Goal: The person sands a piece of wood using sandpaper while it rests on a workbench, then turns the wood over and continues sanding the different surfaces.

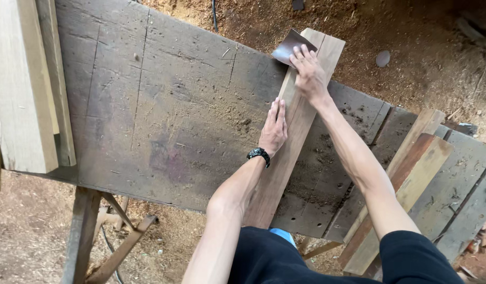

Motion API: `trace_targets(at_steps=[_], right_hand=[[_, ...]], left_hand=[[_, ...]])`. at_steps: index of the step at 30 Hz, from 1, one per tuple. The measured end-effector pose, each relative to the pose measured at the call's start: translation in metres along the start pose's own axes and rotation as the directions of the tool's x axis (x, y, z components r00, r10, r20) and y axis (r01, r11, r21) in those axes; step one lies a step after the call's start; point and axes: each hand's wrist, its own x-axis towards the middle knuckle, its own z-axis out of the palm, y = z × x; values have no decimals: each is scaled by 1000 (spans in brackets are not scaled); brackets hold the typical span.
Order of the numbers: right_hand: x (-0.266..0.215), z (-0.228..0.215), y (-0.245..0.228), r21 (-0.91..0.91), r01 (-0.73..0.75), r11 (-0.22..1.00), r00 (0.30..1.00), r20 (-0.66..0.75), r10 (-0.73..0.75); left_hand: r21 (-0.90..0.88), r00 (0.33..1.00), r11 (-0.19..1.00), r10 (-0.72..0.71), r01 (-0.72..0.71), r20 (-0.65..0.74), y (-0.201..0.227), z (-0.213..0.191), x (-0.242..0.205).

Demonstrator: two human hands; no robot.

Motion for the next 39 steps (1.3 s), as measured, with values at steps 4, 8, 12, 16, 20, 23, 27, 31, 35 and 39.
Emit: trace_targets(at_steps=[4,8,12,16,20,23,27,31,35,39], right_hand=[[34,-1,19,72,-61,996,998,-19,63],[21,8,5,58,-111,992,986,-118,117],[-15,8,-5,145,-103,984,988,-100,119],[33,15,32,89,-145,985,982,-108,154],[2,13,-5,61,-111,992,975,-187,120],[-25,7,-24,72,-92,993,989,-112,100],[22,16,-3,73,-119,990,982,-139,128],[-10,22,-44,183,-260,948,927,-229,298],[-38,3,-52,220,-206,953,956,-162,244],[1,8,-16,156,-156,975,960,-207,187]], left_hand=[[-3,1000,1000,18,-18,-15,-4,2,-1],[7,998,999,39,-39,-44,-1,-2,-2],[-1,999,1000,13,-13,-30,2,-5,0],[9,1000,1000,2,-2,-21,-3,1,-3],[38,1000,999,0,0,-4,3,-1,-3],[21,1000,1000,6,-6,-3,4,-3,-1],[28,999,999,-21,20,28,-1,3,-3],[36,1000,999,23,-23,15,-9,8,-7],[110,991,986,129,-125,-28,-14,12,-1],[14,998,999,-32,31,46,-5,5,-7]])
